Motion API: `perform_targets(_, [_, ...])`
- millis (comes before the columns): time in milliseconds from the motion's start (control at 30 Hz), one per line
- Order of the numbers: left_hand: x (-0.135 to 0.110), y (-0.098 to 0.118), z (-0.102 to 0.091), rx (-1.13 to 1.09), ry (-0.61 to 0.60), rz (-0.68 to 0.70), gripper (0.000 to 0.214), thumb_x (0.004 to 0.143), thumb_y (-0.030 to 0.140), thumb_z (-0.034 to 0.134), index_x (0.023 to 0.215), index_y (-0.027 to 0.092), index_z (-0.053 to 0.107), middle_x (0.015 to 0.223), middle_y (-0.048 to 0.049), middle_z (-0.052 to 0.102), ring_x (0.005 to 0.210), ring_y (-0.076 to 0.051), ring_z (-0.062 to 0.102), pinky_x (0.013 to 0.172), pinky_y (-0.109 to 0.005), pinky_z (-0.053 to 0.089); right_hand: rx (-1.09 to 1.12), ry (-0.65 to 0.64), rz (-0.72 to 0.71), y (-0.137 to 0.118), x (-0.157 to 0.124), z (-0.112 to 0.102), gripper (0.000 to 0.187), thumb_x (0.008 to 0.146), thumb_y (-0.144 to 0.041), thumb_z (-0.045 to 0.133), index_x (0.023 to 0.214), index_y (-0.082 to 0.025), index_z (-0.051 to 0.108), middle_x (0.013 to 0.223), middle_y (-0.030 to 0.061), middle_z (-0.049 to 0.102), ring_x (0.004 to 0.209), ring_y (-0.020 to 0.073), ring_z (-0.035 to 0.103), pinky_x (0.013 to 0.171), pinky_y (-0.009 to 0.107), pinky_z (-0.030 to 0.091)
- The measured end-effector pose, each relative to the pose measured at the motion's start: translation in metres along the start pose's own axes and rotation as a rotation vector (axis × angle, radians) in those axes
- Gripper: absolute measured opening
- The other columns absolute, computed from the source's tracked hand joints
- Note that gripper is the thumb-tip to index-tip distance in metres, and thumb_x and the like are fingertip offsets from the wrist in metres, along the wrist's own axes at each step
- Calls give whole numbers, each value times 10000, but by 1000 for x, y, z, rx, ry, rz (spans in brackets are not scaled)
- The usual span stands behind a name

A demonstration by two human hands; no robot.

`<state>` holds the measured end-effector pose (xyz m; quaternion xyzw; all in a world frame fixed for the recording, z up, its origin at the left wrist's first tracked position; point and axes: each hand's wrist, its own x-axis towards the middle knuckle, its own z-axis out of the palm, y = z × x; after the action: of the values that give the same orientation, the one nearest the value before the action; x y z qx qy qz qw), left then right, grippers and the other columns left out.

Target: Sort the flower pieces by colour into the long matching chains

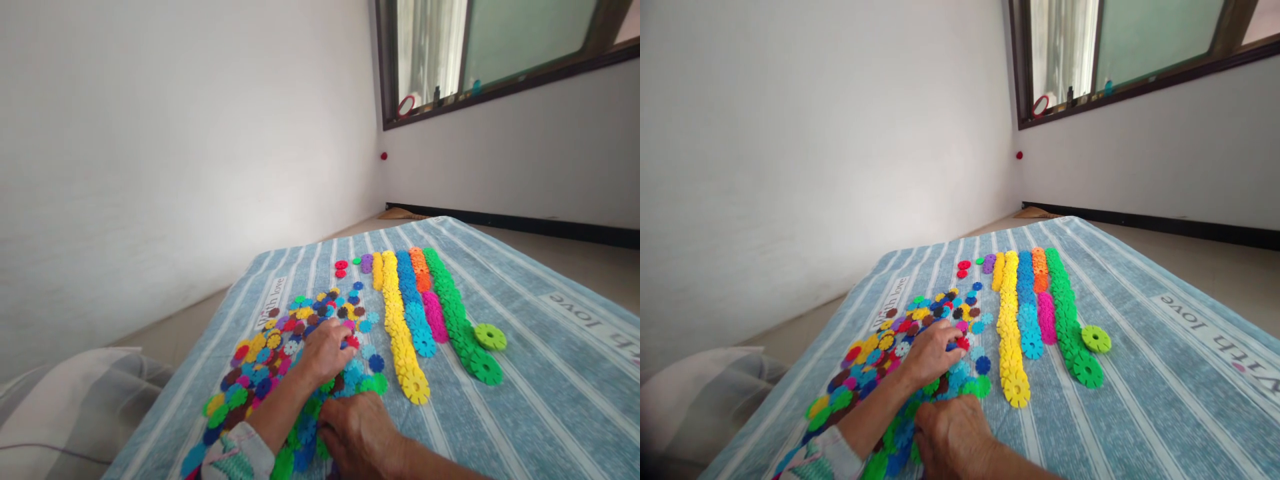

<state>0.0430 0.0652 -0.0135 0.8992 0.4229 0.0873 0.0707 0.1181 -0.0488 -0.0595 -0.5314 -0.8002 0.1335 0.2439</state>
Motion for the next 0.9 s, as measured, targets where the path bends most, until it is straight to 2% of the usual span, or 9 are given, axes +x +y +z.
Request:
perform_targets(133, [-1,4,3,-53,18,-6,73,693,204,622,756,186,656,805,-18,580,758,-156,547,671,-242,365,13,0,19,1,-2,2,102,806,-262,521,766,-210,599,723,1,710,606,152,647,484,269,228])
perform_targets(233, [-3,0,3,-176,53,-17,37,680,172,602,678,176,639,756,-9,580,713,-141,538,658,-236,372,3,6,21,0,-3,1,109,812,-265,522,778,-208,609,719,11,708,591,151,640,481,276,214])
perform_targets(300, [-6,-9,-3,-300,76,-56,61,680,181,589,629,170,621,696,1,570,652,-129,520,622,-231,373,-7,11,21,-1,-4,-1,115,820,-258,516,781,-210,612,714,10,705,583,148,634,484,281,209])
perform_targets(400, [-12,-27,-17,-497,158,-184,115,686,246,590,603,168,589,594,26,533,566,-118,479,557,-226,358,11,3,19,-3,-5,-4,121,834,-245,504,787,-212,611,727,4,706,603,139,629,496,272,235])
perform_targets(533, [-26,-47,-33,-681,256,-310,151,657,292,614,589,164,571,551,50,510,520,-99,444,525,-214,332,51,-5,16,-2,-6,-5,139,853,-242,478,809,-211,607,756,5,706,641,133,630,521,255,274])
perform_targets(700, [-42,-50,-30,-759,184,-374,135,638,288,627,629,158,593,518,55,494,489,-89,414,492,-205,300,68,5,12,-1,-9,-3,133,851,-235,471,813,-214,598,764,-9,700,661,131,634,539,249,288])
perform_targets(900, [-49,-53,-28,-768,147,-338,118,642,271,608,638,154,621,533,42,520,503,-95,448,497,-209,311,47,2,21,0,-12,2,138,844,-221,470,768,-204,584,705,-16,671,623,119,616,531,246,279])
